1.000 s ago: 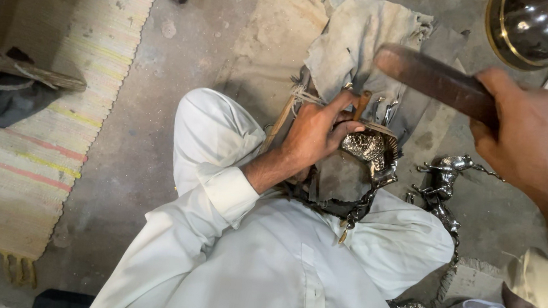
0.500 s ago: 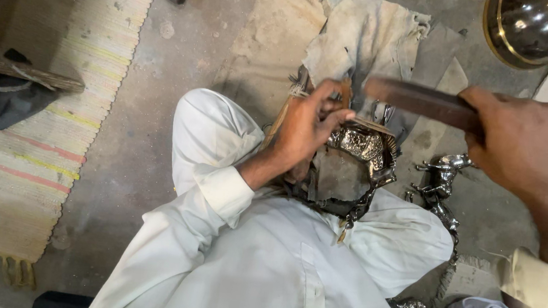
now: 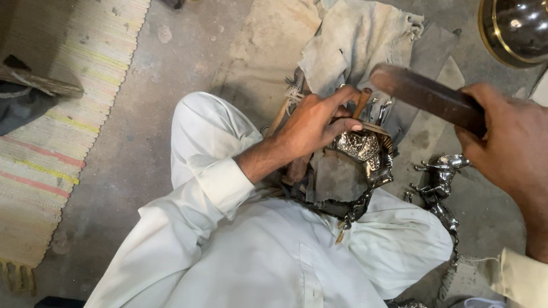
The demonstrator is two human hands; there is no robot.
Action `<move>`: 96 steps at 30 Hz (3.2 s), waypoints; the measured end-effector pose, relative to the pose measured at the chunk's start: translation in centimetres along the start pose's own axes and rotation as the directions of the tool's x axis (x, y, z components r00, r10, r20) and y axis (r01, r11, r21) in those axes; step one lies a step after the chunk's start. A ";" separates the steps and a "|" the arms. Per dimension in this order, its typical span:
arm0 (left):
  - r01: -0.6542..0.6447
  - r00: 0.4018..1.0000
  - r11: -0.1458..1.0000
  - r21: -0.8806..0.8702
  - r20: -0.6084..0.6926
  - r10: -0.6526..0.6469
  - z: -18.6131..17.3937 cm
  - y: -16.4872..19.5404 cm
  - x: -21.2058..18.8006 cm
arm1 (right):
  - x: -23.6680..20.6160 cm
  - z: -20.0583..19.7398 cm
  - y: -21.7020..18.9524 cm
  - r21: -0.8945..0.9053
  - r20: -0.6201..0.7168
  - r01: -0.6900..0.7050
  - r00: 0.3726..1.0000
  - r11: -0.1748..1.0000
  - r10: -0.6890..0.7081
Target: The person sits cross-legged on the floor with a silver metal animal figurine clamped in a wooden holder on their lap. They hold a chisel against the figurine's surface and strike it with a wooden mallet, repositioning the chisel repeatedly to work different spots on the ornament.
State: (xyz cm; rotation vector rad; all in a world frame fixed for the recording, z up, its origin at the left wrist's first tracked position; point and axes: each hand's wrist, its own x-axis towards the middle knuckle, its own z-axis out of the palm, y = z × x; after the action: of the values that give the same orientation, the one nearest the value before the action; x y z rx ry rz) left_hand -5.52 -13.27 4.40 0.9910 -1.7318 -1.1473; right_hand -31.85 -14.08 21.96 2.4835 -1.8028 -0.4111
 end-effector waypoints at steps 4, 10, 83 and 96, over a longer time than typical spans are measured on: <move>-0.005 0.999 1.000 0.008 -0.036 0.005 0.1 0.2 0.1 | 0.4 -1.0 -0.8 -0.065 -0.092 0.029 0.995 0.997 -0.035; -0.021 0.999 0.999 0.049 -0.041 0.023 0.4 0.1 0.1 | 1.0 -2.5 -1.6 -0.263 0.055 0.085 0.996 0.961 -0.073; -0.237 0.933 0.969 -0.062 0.264 0.245 0.9 0.1 2.8 | -5.0 7.9 3.2 0.148 -0.185 -0.093 0.975 0.985 0.120; -0.272 0.923 0.961 -0.045 0.269 0.274 0.4 0.0 3.3 | -5.5 5.8 2.7 0.194 -0.261 -0.123 0.950 0.973 0.172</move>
State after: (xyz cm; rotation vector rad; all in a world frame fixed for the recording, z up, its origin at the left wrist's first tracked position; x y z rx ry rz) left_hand -7.09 -16.18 4.97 0.5789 -2.0084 -1.1443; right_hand -37.31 -9.09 17.90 2.3415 -1.9615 0.1048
